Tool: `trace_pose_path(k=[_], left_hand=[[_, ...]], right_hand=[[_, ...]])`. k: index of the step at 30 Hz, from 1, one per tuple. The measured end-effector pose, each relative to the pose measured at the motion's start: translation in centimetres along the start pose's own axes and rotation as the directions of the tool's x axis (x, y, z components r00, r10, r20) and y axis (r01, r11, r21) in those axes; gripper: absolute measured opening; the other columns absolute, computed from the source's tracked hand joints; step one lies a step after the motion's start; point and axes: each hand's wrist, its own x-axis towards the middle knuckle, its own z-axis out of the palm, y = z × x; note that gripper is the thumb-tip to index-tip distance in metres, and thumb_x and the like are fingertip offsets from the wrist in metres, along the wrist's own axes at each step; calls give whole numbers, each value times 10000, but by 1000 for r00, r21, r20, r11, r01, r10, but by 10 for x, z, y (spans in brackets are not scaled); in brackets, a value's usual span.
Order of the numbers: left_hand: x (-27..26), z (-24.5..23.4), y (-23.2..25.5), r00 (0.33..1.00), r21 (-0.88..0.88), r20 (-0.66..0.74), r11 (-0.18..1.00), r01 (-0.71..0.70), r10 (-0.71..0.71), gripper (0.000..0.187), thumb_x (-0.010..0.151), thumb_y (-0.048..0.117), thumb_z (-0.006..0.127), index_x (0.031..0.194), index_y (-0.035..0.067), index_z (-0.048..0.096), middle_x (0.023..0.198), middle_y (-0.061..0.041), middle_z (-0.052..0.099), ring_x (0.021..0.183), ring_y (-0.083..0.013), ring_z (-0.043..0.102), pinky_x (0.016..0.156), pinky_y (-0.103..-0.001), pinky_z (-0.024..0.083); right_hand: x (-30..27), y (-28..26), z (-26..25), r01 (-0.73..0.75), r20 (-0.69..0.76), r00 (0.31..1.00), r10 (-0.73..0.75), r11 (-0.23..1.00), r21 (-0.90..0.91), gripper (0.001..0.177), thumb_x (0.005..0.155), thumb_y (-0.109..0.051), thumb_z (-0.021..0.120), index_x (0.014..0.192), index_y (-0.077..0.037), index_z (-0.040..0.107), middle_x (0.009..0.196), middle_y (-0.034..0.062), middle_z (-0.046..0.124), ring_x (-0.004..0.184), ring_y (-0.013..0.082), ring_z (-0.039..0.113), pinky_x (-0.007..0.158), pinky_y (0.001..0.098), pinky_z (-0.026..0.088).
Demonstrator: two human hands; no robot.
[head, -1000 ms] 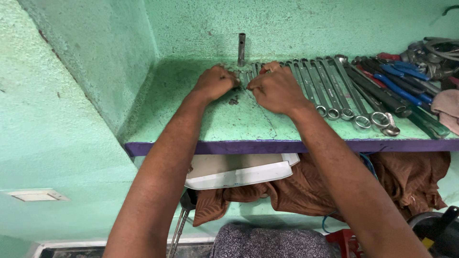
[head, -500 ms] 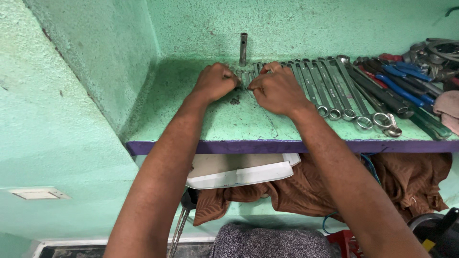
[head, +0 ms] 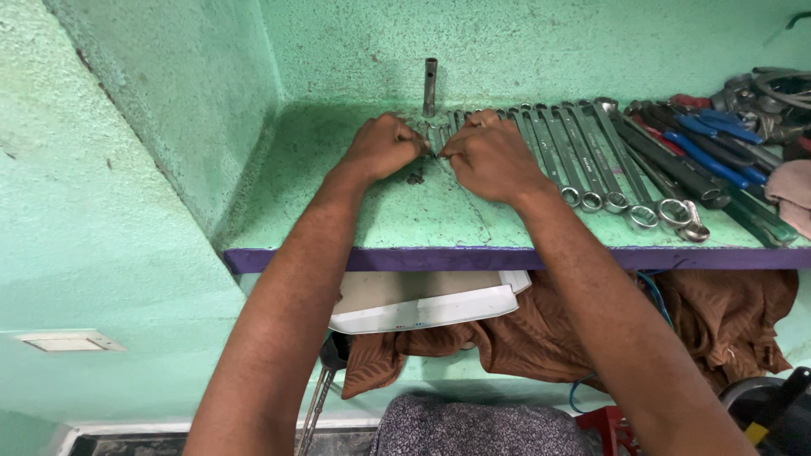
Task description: The person picks up various wrenches and hand tools from a workbench and a bucket, wipes each one with a cloth, and places them back on the shelf or in the bucket.
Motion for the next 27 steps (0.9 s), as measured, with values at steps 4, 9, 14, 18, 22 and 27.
trace_pose_path(k=[4,9,14,18,22,27], left_hand=[[3,1,-6,1000,-8,-14,1000,-26,26,235,839,281,755,986,109,820,1107,-140,762,1025,-289,723,946,-411,527],[-6,-4,-3,927,-50,-270,958,-281,258,268,861,272,742,1009,56,798,1065,-163,755,993,-300,741,867,-385,590],[-58,-2,32,789,-28,-511,911,-412,341,289,906,311,742,980,33,775,994,-162,763,921,-325,760,751,-407,578],[-146,23,70,928,-27,-368,998,-64,49,389,968,383,689,886,13,775,840,-190,739,787,-379,722,717,-434,533],[-193,71,99,881,120,-460,991,-64,113,276,935,377,732,989,113,792,1023,-107,772,1053,-291,717,975,-445,493],[-206,148,102,673,264,-623,917,-298,398,329,850,282,799,1117,92,765,1305,-86,705,1365,-321,551,1193,-616,288]], right_hand=[[-1,-1,-5,49,-64,997,-48,999,5,226,876,-137,622,983,-97,817,1050,67,780,1105,305,606,965,469,466],[-10,-11,-34,140,-421,901,-104,988,57,181,888,-19,648,997,-55,788,1027,98,773,1021,305,664,919,435,516],[-77,-31,-50,75,-593,803,-61,997,-1,243,821,74,645,1006,-42,751,1063,107,746,1040,299,679,946,415,539],[-162,-50,-52,-36,-491,870,50,999,38,283,787,50,676,1042,-56,739,1132,76,740,1102,283,675,960,409,533],[-225,-46,-57,-24,-372,928,-34,988,-151,429,733,-32,704,1161,-34,744,1318,145,667,1249,332,602,1031,492,467],[-312,-16,-43,-313,-378,872,312,948,62,401,812,-8,716,1212,7,700,1382,136,627,1311,330,587,1057,440,496]])
